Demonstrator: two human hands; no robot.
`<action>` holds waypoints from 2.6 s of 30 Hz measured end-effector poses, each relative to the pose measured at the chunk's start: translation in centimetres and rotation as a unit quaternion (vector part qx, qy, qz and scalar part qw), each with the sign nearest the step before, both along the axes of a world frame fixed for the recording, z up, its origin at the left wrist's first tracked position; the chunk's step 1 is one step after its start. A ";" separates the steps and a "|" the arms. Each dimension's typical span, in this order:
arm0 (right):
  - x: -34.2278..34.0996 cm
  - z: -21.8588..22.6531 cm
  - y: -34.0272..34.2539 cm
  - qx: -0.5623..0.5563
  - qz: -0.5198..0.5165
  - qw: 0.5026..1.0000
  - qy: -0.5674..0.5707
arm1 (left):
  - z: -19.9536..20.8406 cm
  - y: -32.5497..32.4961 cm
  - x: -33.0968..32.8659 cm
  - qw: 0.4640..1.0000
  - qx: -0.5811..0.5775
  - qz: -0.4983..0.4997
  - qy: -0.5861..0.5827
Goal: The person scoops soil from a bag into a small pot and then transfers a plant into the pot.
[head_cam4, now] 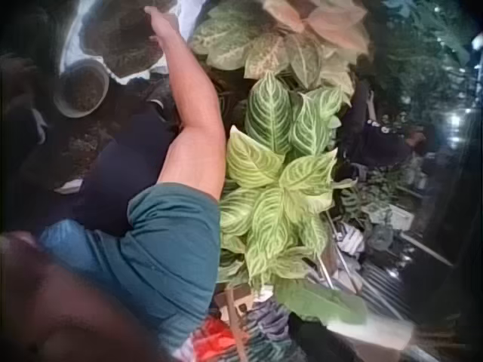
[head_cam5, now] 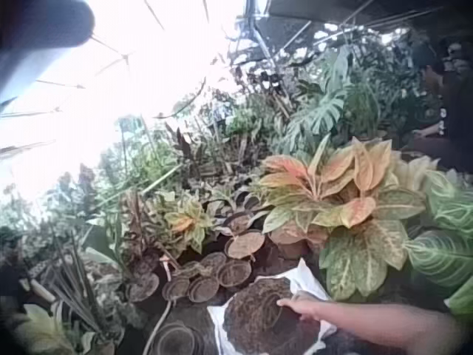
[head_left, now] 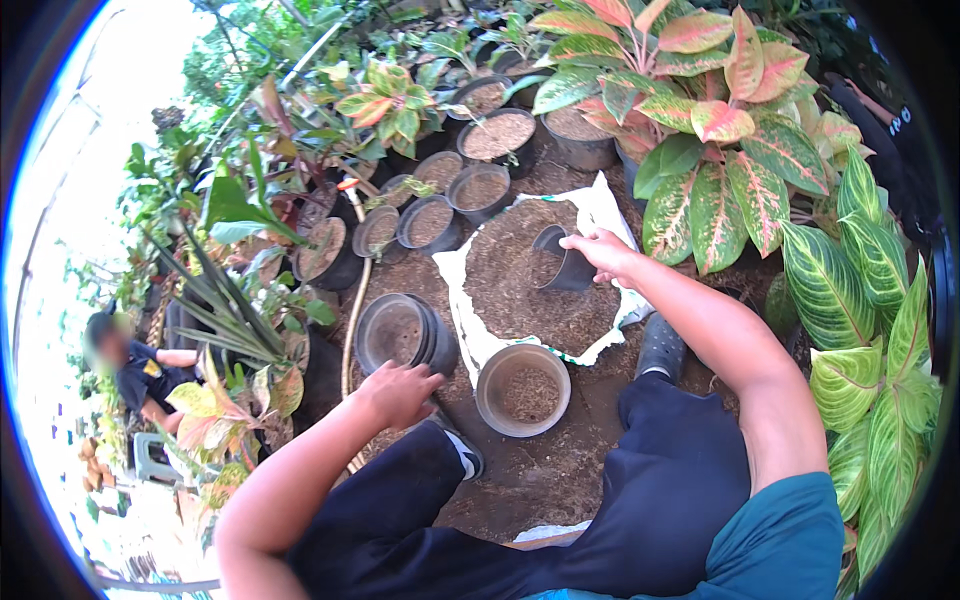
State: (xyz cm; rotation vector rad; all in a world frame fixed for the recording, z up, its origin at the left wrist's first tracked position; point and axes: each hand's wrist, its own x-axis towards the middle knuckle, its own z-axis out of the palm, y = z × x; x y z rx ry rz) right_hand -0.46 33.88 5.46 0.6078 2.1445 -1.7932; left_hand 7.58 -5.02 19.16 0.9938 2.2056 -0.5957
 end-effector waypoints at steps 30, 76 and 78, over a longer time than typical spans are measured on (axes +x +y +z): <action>8.4 10.0 -5.2 0.049 0.113 0.992 -0.027 | -25.2 7.8 7.3 0.383 0.616 0.659 0.198; 11.1 4.0 -12.4 0.365 0.384 0.845 0.071 | -28.4 7.1 7.2 0.243 0.725 0.641 0.069; 10.8 4.3 -12.5 0.327 0.377 0.866 0.044 | -28.4 7.2 7.1 0.244 0.726 0.638 0.073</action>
